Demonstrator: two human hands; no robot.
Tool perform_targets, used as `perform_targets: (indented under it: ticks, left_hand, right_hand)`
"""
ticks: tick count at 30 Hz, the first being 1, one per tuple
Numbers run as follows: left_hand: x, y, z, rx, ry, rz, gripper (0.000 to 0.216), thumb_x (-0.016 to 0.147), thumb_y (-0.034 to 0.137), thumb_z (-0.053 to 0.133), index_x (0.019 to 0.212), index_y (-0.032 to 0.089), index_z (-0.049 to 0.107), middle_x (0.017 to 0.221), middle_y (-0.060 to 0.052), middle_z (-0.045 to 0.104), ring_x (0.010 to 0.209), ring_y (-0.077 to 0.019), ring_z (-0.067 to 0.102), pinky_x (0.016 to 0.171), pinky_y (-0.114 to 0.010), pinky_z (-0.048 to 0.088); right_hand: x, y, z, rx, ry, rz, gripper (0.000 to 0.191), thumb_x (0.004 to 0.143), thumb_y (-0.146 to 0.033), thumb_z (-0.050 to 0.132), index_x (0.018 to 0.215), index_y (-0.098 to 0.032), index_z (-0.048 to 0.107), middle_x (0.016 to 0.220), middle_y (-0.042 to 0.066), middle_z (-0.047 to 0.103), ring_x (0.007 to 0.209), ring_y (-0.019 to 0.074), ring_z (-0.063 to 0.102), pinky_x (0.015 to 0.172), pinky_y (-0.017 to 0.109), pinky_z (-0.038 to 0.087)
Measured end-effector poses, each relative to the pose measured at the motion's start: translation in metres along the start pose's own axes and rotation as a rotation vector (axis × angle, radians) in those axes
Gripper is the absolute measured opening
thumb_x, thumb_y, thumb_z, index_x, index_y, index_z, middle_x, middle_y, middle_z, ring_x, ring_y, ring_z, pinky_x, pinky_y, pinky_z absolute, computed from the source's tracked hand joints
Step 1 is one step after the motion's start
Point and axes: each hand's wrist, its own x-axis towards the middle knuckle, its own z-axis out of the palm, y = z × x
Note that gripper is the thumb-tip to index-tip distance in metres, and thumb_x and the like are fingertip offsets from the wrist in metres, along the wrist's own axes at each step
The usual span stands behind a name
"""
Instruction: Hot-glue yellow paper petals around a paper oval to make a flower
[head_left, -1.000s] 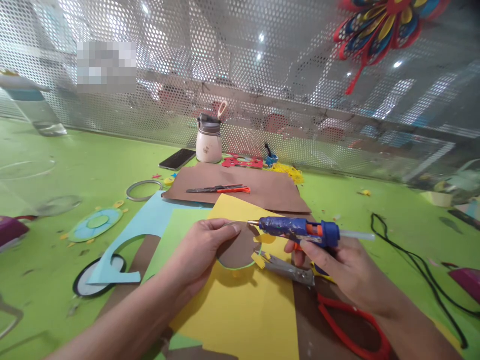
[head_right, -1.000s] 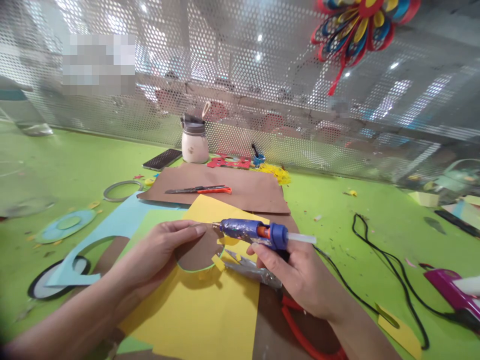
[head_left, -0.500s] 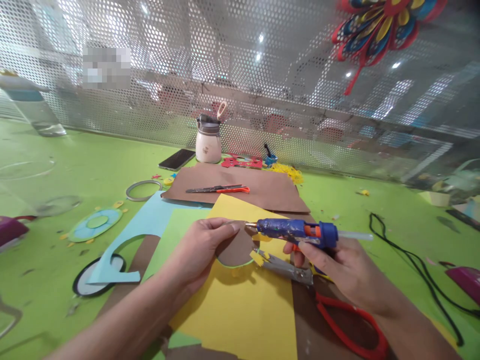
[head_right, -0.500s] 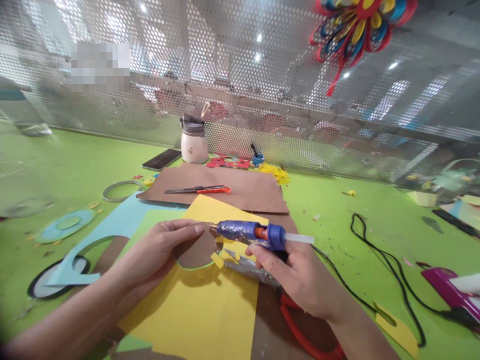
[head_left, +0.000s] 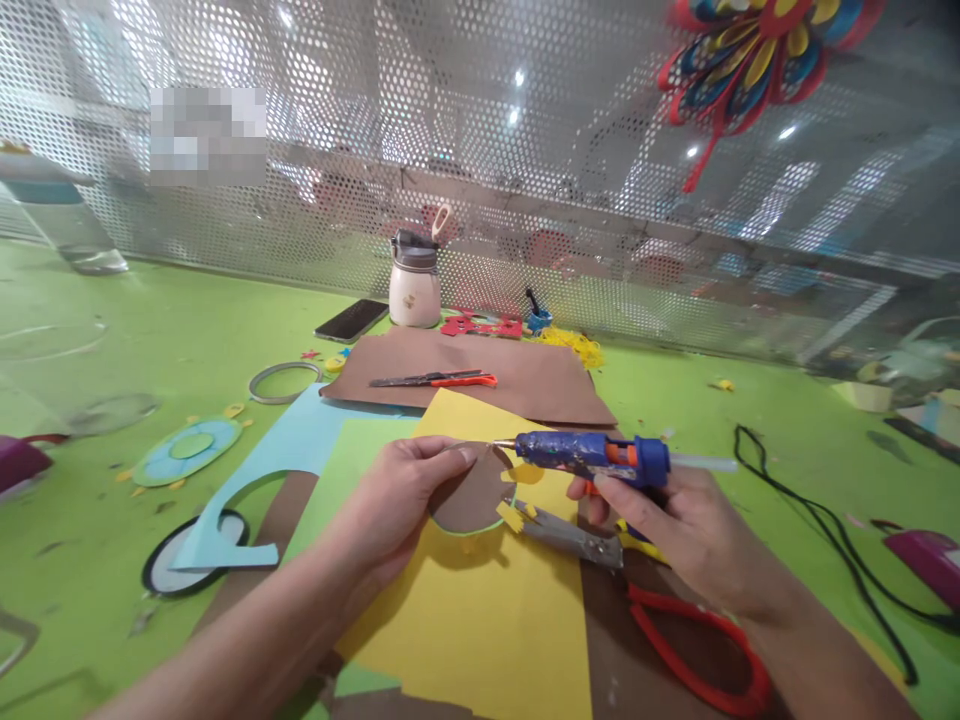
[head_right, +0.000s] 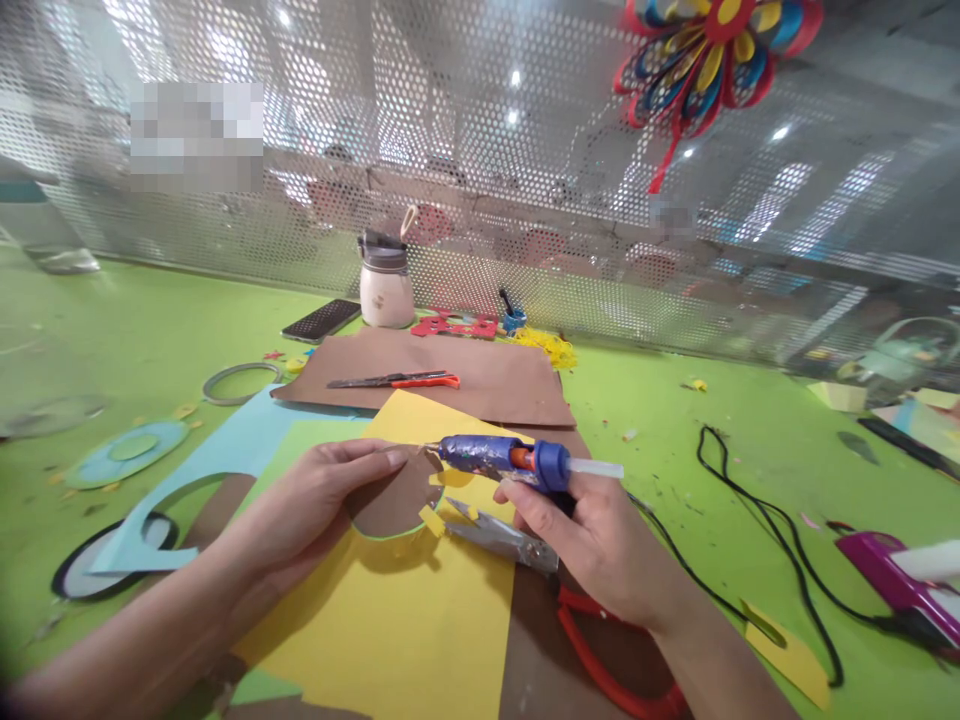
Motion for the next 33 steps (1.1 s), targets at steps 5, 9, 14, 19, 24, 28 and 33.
perform_targets:
  ticks: [5, 9, 14, 19, 24, 28, 33]
  left_hand:
    - [-0.001, 0.004, 0.001, -0.019, 0.023, 0.012, 0.018, 0.069, 0.024, 0.070, 0.080, 0.010, 0.073, 0.084, -0.013, 0.075, 0.067, -0.0180, 0.068, 0.061, -0.023, 0.051]
    - [-0.002, 0.009, 0.001, -0.048, 0.044, 0.062, 0.014, 0.070, 0.021, 0.069, 0.077, 0.010, 0.073, 0.079, -0.011, 0.075, 0.066, -0.0178, 0.068, 0.060, -0.022, 0.052]
    - [0.004, 0.008, -0.007, -0.045, 0.053, 0.137, 0.016, 0.070, 0.020, 0.068, 0.083, 0.009, 0.072, 0.084, -0.012, 0.075, 0.071, -0.0191, 0.069, 0.063, -0.024, 0.054]
    - [0.015, 0.001, -0.017, -0.066, 0.020, 0.168, 0.015, 0.071, 0.020, 0.067, 0.081, 0.010, 0.071, 0.085, -0.011, 0.075, 0.074, -0.0197, 0.069, 0.065, -0.025, 0.054]
    - [0.012, 0.001, -0.014, -0.052, -0.015, 0.192, 0.015, 0.072, 0.021, 0.068, 0.081, 0.010, 0.072, 0.083, -0.011, 0.074, 0.072, -0.0179, 0.067, 0.064, -0.023, 0.052]
    - [0.004, 0.001, -0.006, 0.006, -0.119, 0.208, 0.018, 0.075, 0.024, 0.067, 0.086, 0.010, 0.072, 0.085, -0.011, 0.073, 0.073, -0.0165, 0.064, 0.066, -0.023, 0.050]
    - [-0.008, 0.000, -0.002, 0.074, -0.289, 0.299, 0.013, 0.076, 0.026, 0.068, 0.078, 0.015, 0.072, 0.079, -0.005, 0.068, 0.071, -0.0137, 0.059, 0.064, -0.022, 0.045]
  right_hand:
    - [0.018, 0.017, -0.001, -0.259, 0.246, -0.096, 0.031, 0.088, -0.041, 0.050, 0.089, -0.014, 0.065, 0.078, 0.007, 0.068, 0.071, 0.0204, 0.064, 0.065, 0.029, 0.049]
    - [0.037, 0.042, -0.003, -0.442, 0.368, -0.237, 0.026, 0.083, -0.029, 0.058, 0.103, -0.013, 0.061, 0.090, 0.009, 0.066, 0.081, 0.0219, 0.061, 0.077, 0.033, 0.047]
    - [0.056, 0.066, 0.004, -0.540, 0.275, -0.275, 0.026, 0.076, -0.012, 0.055, 0.102, -0.013, 0.061, 0.098, 0.012, 0.061, 0.093, 0.0246, 0.057, 0.084, 0.037, 0.046]
    - [0.070, 0.079, 0.008, -0.572, 0.207, -0.296, 0.030, 0.072, -0.008, 0.060, 0.100, -0.016, 0.061, 0.099, 0.010, 0.058, 0.096, 0.0247, 0.054, 0.087, 0.040, 0.045]
    - [0.063, 0.070, 0.000, -0.570, 0.180, -0.335, 0.037, 0.070, -0.006, 0.063, 0.105, -0.016, 0.062, 0.107, 0.011, 0.058, 0.104, 0.0255, 0.051, 0.094, 0.042, 0.042]
    - [0.046, 0.029, -0.002, -0.298, 0.239, -0.302, 0.021, 0.080, -0.011, 0.054, 0.098, -0.017, 0.064, 0.099, 0.008, 0.062, 0.093, 0.0206, 0.057, 0.088, 0.037, 0.045]
    - [0.030, -0.029, 0.003, 0.063, 0.037, -0.276, 0.013, 0.085, -0.020, 0.054, 0.091, -0.017, 0.066, 0.088, 0.005, 0.062, 0.080, 0.0156, 0.059, 0.075, 0.030, 0.048]
